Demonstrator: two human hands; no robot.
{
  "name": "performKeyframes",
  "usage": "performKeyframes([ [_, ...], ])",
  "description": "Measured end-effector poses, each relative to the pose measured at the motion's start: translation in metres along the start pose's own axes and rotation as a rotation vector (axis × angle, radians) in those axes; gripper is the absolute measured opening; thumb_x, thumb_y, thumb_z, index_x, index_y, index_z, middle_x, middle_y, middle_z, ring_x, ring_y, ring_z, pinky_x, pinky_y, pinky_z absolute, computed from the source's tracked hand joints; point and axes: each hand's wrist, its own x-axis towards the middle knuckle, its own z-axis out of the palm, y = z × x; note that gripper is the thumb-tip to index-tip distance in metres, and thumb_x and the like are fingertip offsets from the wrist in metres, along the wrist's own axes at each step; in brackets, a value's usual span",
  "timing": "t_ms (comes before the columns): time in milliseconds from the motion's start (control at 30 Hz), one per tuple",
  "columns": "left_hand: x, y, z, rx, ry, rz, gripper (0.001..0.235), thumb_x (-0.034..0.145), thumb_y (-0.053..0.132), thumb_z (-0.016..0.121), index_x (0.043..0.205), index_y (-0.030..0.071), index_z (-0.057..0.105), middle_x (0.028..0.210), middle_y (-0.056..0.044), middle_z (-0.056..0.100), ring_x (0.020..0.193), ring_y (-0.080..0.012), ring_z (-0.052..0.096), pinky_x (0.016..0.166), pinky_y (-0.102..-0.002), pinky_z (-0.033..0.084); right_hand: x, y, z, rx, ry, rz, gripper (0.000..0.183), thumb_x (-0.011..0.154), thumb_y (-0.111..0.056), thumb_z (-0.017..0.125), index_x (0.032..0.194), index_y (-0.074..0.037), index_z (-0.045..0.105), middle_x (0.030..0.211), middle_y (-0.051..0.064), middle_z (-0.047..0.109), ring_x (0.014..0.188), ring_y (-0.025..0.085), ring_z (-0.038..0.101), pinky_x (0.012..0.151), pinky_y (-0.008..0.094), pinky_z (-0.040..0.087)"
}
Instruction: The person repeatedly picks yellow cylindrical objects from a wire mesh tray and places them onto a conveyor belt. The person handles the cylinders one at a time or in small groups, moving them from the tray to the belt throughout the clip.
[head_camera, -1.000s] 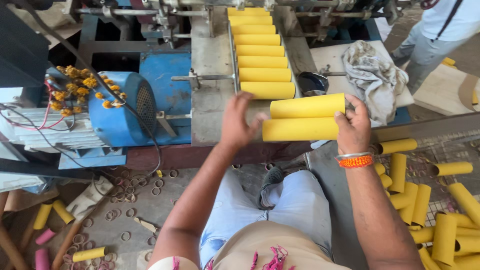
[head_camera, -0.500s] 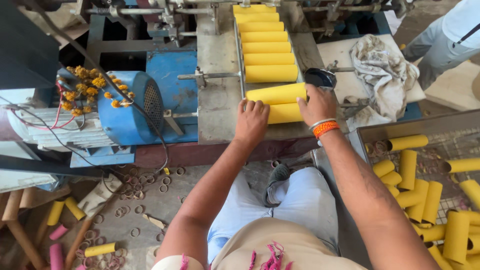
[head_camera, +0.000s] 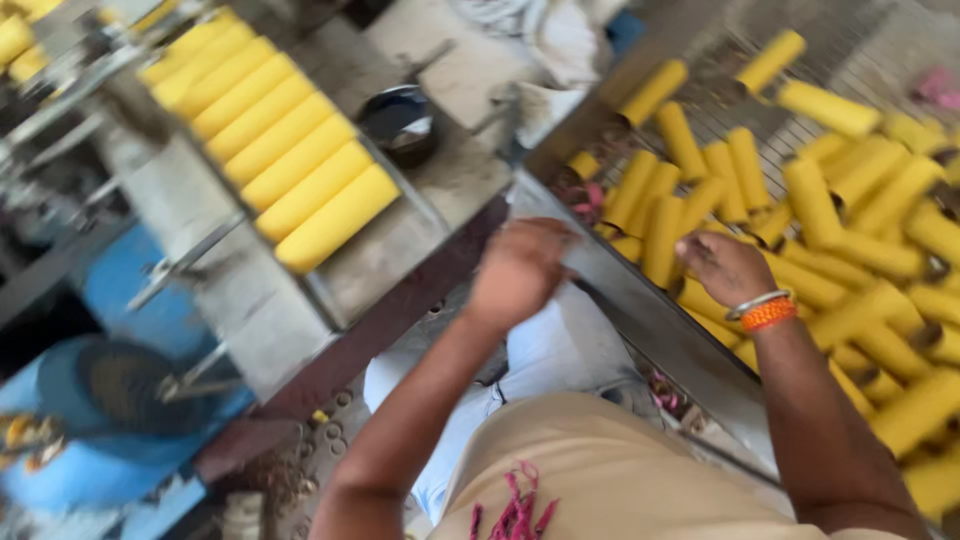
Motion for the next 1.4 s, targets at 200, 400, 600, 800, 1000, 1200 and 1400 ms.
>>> performKeyframes([
  [200,0.044,0.057,0.124,0.1,-0.364,0.266,0.048,0.073,0.041,0.077,0.113,0.015,0.072,0.089,-0.008,0.072,0.097,-0.029,0.068,0.099,-0.05,0.045,-0.068,0.095,0.041,0.221,-0.414,0.249,0.047,0.104,-0.047,0.049,0.124,-0.009,0.07,0.12,0.012,0.076,0.113,0.026,0.071,0.102,0.039,0.051],
  [400,0.022,0.039,0.152,0.136,-0.332,0.268,0.019,0.082,0.036,0.074,0.087,0.018,0.071,0.083,-0.002,0.07,0.088,-0.0248,0.07,0.087,-0.044,0.047,-0.069,0.126,0.078,0.149,-0.527,-0.013,0.05,0.099,-0.041,0.047,0.137,-0.014,0.064,0.144,0.009,0.061,0.136,0.026,0.051,0.117,0.04,0.033],
  [600,0.02,0.05,0.137,0.122,-0.327,0.22,0.018,0.079,0.032,0.076,0.084,0.016,0.069,0.084,-0.004,0.069,0.089,-0.0251,0.069,0.086,-0.044,0.047,-0.074,0.112,0.074,0.164,-0.571,-0.223,0.051,0.107,-0.04,0.04,0.144,-0.008,0.056,0.15,0.016,0.055,0.142,0.028,0.048,0.12,0.039,0.03],
  [800,0.032,0.064,0.111,0.003,-0.31,0.223,0.025,0.074,0.032,0.079,0.086,0.014,0.067,0.087,-0.004,0.066,0.093,-0.0262,0.066,0.091,-0.044,0.046,-0.033,0.096,0.063,0.239,-0.374,0.039,0.056,0.088,-0.037,0.071,0.135,-0.009,0.06,0.122,0.015,0.072,0.114,0.027,0.07,0.102,0.039,0.055],
  [1000,0.049,0.079,0.096,-0.021,-0.447,0.058,0.044,0.075,0.052,0.077,0.086,0.01,0.07,0.082,-0.009,0.068,0.086,-0.0302,0.067,0.089,-0.045,0.048,0.123,0.116,0.075,-0.023,0.085,-0.251,0.073,0.086,-0.029,0.081,0.145,-0.004,0.049,0.149,0.026,0.05,0.129,0.045,0.053,0.106,0.047,0.044],
  [1200,0.087,0.061,0.113,0.013,-0.855,-0.328,0.045,0.092,0.056,0.063,0.094,0.013,0.077,0.092,-0.013,0.076,0.091,-0.0356,0.072,0.08,-0.051,0.054,0.195,0.129,0.141,-0.276,-0.374,-0.091,0.086,0.08,-0.029,0.085,0.151,-0.009,0.042,0.14,0.023,0.053,0.123,0.042,0.058,0.102,0.048,0.05],
  [1400,0.148,0.01,0.167,0.255,-1.272,-0.283,0.037,0.084,0.046,0.072,0.106,0.016,0.076,0.101,-0.011,0.075,0.099,-0.0346,0.072,0.082,-0.05,0.055,0.245,0.172,0.141,-0.004,-0.088,-0.126,0.081,0.07,-0.009,0.084,0.144,-0.018,0.052,0.137,0.02,0.062,0.125,0.039,0.06,0.105,0.044,0.05],
])
